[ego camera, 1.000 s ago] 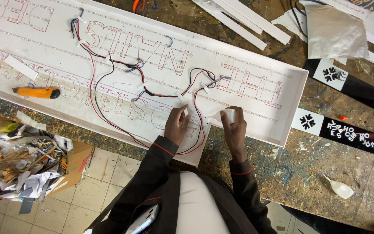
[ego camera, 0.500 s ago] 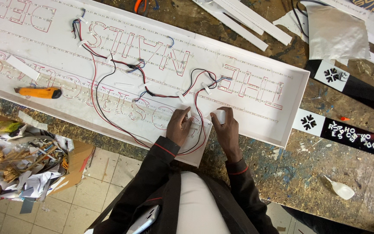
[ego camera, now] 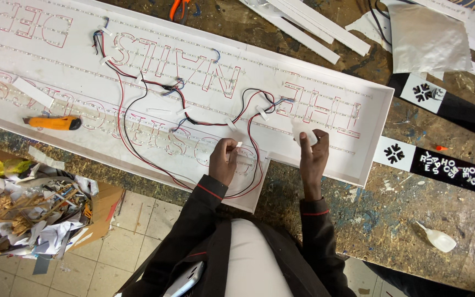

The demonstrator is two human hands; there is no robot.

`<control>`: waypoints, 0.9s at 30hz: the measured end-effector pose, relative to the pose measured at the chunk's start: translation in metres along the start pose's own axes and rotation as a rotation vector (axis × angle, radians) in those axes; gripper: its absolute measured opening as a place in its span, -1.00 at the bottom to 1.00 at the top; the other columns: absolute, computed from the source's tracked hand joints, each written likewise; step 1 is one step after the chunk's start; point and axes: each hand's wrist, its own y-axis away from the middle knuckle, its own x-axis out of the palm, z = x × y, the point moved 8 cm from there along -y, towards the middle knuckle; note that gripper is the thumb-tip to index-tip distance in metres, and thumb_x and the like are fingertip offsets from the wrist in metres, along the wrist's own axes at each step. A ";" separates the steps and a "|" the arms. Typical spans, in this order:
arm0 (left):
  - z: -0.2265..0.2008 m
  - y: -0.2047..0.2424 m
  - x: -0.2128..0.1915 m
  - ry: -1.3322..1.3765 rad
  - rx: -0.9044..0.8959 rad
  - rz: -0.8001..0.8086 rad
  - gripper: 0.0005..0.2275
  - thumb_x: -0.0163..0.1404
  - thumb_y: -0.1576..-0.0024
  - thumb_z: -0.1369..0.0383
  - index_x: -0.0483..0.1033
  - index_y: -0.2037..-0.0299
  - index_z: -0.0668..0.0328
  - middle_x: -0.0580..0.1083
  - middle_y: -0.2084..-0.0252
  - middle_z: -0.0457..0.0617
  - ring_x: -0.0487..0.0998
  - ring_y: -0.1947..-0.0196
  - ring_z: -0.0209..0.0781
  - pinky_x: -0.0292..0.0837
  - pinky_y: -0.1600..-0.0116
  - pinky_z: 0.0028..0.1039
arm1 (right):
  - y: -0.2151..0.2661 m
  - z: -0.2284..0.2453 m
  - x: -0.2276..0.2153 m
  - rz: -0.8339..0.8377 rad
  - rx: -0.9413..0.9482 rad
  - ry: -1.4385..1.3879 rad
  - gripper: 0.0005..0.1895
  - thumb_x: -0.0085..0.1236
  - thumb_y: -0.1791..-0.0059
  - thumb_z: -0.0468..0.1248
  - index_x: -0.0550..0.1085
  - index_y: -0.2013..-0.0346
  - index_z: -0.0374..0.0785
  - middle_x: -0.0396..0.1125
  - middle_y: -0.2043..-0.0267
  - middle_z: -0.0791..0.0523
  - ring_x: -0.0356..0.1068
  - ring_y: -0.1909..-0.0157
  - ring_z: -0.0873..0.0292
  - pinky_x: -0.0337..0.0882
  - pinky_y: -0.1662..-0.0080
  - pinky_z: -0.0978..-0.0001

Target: The person assembles a neon sign by hand, connecting red and black wires to LED strips mounted on a white board with red letter outlines. They use a utility knife to cut a white plastic strip and continue wiring the components.

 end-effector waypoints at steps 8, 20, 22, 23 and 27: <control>-0.022 -0.012 0.005 -0.150 0.035 0.114 -0.90 0.19 -0.38 0.30 0.66 -0.04 0.01 0.64 0.14 -0.05 0.69 0.12 -0.06 0.64 0.01 -0.34 | -0.001 0.016 -0.002 0.089 0.012 0.140 -0.54 0.42 -0.09 -0.35 0.37 -0.19 -0.16 0.64 -0.17 -0.03 0.59 -0.32 -0.15 0.36 -0.39 -0.24; -0.128 -0.026 -0.060 -0.342 0.208 0.261 -0.85 0.11 -0.45 0.37 0.60 -0.17 0.04 0.61 0.05 0.01 0.71 0.05 0.08 0.69 -0.05 -0.14 | 0.103 0.037 0.049 0.209 0.114 0.367 -0.76 0.18 -0.25 -0.22 0.64 -0.17 -0.21 0.59 0.17 -0.02 0.64 0.15 -0.01 0.67 0.06 0.18; -0.093 -0.037 -0.042 -0.373 0.208 0.326 -0.85 0.15 -0.41 0.37 0.62 -0.15 0.04 0.61 0.07 0.03 0.71 0.02 0.13 0.69 -0.06 -0.11 | 0.118 0.033 0.076 0.333 0.173 0.445 -0.72 0.16 -0.27 -0.09 0.72 -0.17 -0.03 0.65 0.31 0.04 0.66 0.32 0.09 0.66 0.16 0.25; -0.073 -0.039 -0.026 -0.374 0.186 0.397 -0.85 0.13 -0.42 0.37 0.61 -0.15 0.04 0.60 0.05 0.04 0.71 -0.02 0.17 0.69 -0.09 -0.08 | 0.122 0.029 0.084 0.318 0.191 0.492 -0.67 0.12 -0.27 -0.06 0.71 -0.20 -0.05 0.63 0.32 -0.02 0.66 0.31 -0.05 0.59 0.21 0.10; -0.024 -0.049 0.023 -0.405 0.195 0.597 -0.87 0.08 -0.42 0.42 0.63 -0.11 0.02 0.58 0.07 0.00 0.70 -0.04 0.14 0.67 -0.14 -0.09 | 0.119 0.020 0.101 0.252 0.216 0.605 -0.60 0.12 -0.24 0.01 0.72 -0.17 -0.12 0.64 0.26 -0.14 0.67 0.21 -0.31 0.59 0.19 -0.22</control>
